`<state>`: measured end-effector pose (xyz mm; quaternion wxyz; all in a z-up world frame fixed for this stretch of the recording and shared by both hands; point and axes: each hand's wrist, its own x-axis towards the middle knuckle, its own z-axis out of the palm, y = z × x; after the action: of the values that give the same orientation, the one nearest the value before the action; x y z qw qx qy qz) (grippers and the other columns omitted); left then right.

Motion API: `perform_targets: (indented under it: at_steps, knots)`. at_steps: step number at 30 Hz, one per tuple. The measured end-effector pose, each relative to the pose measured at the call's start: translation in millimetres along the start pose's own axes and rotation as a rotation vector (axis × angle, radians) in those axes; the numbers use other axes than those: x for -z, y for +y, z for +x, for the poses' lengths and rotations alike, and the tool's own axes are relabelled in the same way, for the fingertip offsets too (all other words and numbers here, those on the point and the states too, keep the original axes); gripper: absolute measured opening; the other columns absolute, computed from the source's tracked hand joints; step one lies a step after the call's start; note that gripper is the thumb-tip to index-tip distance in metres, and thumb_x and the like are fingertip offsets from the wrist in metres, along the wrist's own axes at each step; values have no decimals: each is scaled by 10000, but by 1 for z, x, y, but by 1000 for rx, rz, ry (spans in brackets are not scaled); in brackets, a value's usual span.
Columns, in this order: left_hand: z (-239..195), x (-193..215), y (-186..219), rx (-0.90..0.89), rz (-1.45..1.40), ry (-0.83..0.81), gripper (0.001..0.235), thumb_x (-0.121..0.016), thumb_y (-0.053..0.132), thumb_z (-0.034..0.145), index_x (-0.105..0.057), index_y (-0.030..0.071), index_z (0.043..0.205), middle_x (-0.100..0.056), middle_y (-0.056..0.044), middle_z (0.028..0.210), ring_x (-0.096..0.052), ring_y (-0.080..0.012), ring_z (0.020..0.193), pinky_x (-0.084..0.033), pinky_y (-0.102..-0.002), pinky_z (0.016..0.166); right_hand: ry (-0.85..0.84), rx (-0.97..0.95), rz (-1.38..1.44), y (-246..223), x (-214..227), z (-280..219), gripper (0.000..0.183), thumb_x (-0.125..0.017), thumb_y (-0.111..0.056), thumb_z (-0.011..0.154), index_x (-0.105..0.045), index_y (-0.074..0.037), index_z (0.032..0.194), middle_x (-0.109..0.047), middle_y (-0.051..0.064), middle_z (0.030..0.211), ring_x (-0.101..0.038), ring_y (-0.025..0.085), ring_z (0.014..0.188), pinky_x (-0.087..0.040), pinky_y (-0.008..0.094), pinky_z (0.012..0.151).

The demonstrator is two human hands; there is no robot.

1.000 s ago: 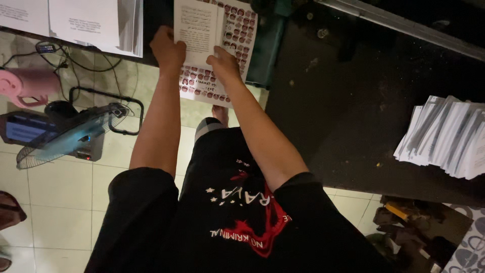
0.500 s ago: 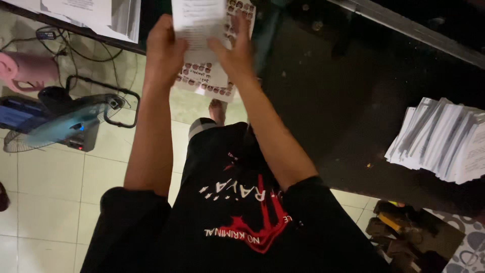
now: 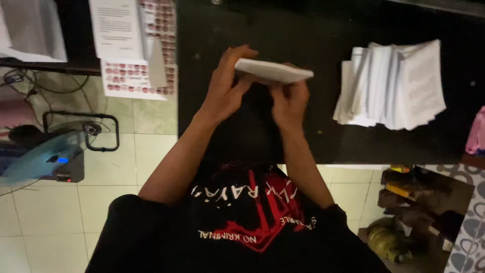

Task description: The person sorts a stack of papers on a black table, picking up individual sheets, folding them in half, and placing them into a separate pile. The person repeats this process for multiple sheets, handling them one at a time.

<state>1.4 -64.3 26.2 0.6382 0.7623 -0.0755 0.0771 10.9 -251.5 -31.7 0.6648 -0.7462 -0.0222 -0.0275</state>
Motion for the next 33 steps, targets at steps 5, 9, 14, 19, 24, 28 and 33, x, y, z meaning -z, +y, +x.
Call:
perform_targets:
  at_steps: [5, 9, 14, 19, 24, 28, 33]
  knots:
    - [-13, -42, -52, 179, -157, 118, 190, -589, 183, 973, -521, 77, 1116, -619, -106, 954, -597, -241, 901, -457, -419, 783, -60, 99, -140, 41, 14, 3, 351, -603, 1, 887, -551, -30, 1233, -673, 137, 1066, -638, 240, 1008, -524, 431, 886]
    - [-32, -53, -68, 103, -152, 192, 127, -570, 56, 954, -537, 19, 1070, -592, -152, 948, -573, -272, 934, -443, -478, 878, -111, 229, -151, 33, 23, -1, 187, -576, 58, 881, -581, 17, 1063, -630, 191, 850, -654, 319, 815, -513, 473, 706]
    - [-23, -52, -8, 76, -128, 164, 124, -465, 36, 997, -506, 7, 1110, -609, -189, 988, -618, -385, 985, -409, -551, 960, -178, 230, -38, 7, 27, 4, 172, -541, 58, 898, -570, 51, 1067, -640, 189, 893, -634, 284, 916, -518, 505, 807]
    - [-21, -44, -19, 74, -35, 128, 121, -431, 89, 1033, -490, 6, 1099, -595, -172, 950, -618, -363, 920, -437, -511, 840, -226, 255, -113, 67, 36, 11, 177, -568, 58, 890, -551, 47, 1065, -622, 198, 883, -640, 301, 869, -504, 504, 745]
    - [-15, -36, 1, 45, 13, 62, 158, -576, 0, 953, -539, 26, 1104, -676, -158, 893, -688, -331, 823, -510, -457, 727, -269, 182, -124, 23, 46, 5, 362, -548, -17, 953, -428, -10, 1294, -617, 180, 1041, -623, 238, 920, -557, 443, 713]
    - [-2, -40, -18, 48, -90, 58, 219, -605, 0, 925, -553, 8, 1138, -676, -173, 906, -665, -291, 827, -503, -476, 726, -272, 126, -73, -7, 51, -7, 591, -565, -82, 976, -196, -5, 1432, -428, 270, 1363, -560, 374, 1170, -566, 497, 877]
    - [19, -44, -26, 185, -323, 17, 232, -598, 53, 915, -582, 50, 1146, -651, -56, 970, -620, -194, 870, -531, -385, 780, -212, -165, 212, -32, 51, 3, 576, -498, 8, 987, -208, -75, 1478, -519, 248, 1277, -632, 331, 1055, -630, 449, 862]
